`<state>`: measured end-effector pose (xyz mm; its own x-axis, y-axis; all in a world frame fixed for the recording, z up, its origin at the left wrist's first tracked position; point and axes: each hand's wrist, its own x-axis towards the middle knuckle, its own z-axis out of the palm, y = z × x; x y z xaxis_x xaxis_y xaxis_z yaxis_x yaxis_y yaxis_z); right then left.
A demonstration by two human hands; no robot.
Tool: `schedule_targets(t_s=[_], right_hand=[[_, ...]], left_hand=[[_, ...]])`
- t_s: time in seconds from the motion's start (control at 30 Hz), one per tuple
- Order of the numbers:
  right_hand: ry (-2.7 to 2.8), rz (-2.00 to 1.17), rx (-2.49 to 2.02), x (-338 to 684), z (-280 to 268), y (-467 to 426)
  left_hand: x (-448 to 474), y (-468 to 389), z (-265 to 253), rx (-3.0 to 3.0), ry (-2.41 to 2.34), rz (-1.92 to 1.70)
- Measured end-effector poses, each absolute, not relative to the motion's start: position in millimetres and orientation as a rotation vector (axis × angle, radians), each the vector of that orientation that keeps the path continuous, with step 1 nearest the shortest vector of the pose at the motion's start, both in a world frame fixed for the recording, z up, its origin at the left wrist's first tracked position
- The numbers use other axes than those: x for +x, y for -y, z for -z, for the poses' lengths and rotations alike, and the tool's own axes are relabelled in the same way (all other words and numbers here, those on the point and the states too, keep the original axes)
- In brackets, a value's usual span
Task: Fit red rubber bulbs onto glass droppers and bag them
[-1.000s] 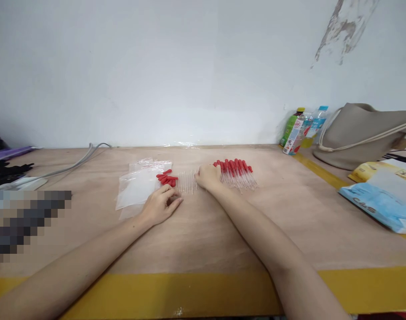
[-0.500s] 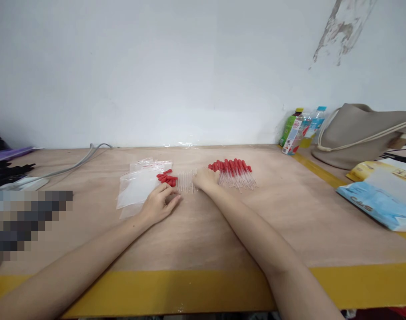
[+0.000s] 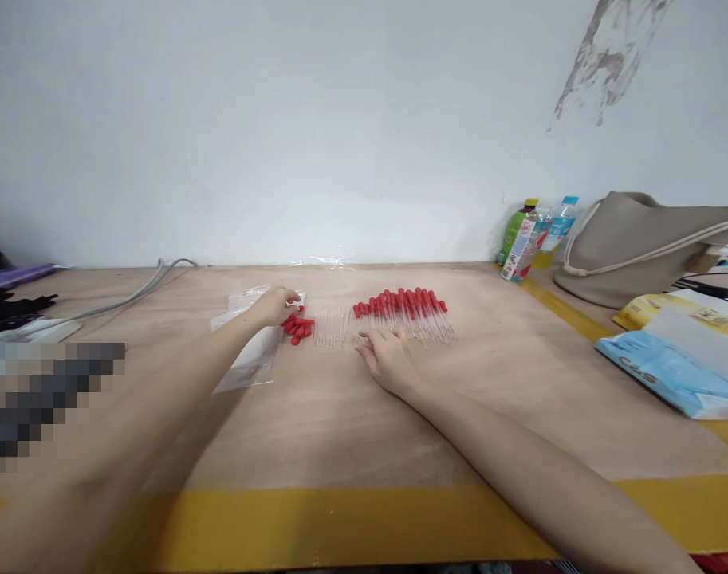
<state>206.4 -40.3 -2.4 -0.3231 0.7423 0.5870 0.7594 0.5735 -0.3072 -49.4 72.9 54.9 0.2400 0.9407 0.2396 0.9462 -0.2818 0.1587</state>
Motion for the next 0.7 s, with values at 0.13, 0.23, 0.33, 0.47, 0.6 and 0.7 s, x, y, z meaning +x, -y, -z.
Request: schedule_targets(t_s=[0.13, 0.23, 0.33, 0.47, 0.6, 0.7], right_hand=[[2.106, 0.085, -1.165, 205.3, 4.3, 37.6], [2.127, 0.093, -1.154, 206.0, 4.3, 37.8], [2.131, 0.089, -1.151, 206.4, 3.6, 39.1], [2.13, 0.078, -1.091, 205.2, 2.3, 41.5], [2.144, 0.078, -1.038, 203.0, 0.8, 44.9], [2.165, 0.088, -0.999, 202.0, 0.2, 47.2]], left_hand=[[-42.9, -93.8, -56.1, -2.495, 1.941, 0.373], [-39.9, -95.4, -56.8, -2.474, 1.93, 0.466], [-35.8, -81.5, -60.4, -2.408, 1.848, 0.688], [-27.2, -35.1, -56.6, -2.445, 1.605, 1.123], [-18.7, 14.6, -32.0, -2.774, 1.509, 1.446], [-13.0, 32.1, -11.8, -2.905, 1.677, 1.68]])
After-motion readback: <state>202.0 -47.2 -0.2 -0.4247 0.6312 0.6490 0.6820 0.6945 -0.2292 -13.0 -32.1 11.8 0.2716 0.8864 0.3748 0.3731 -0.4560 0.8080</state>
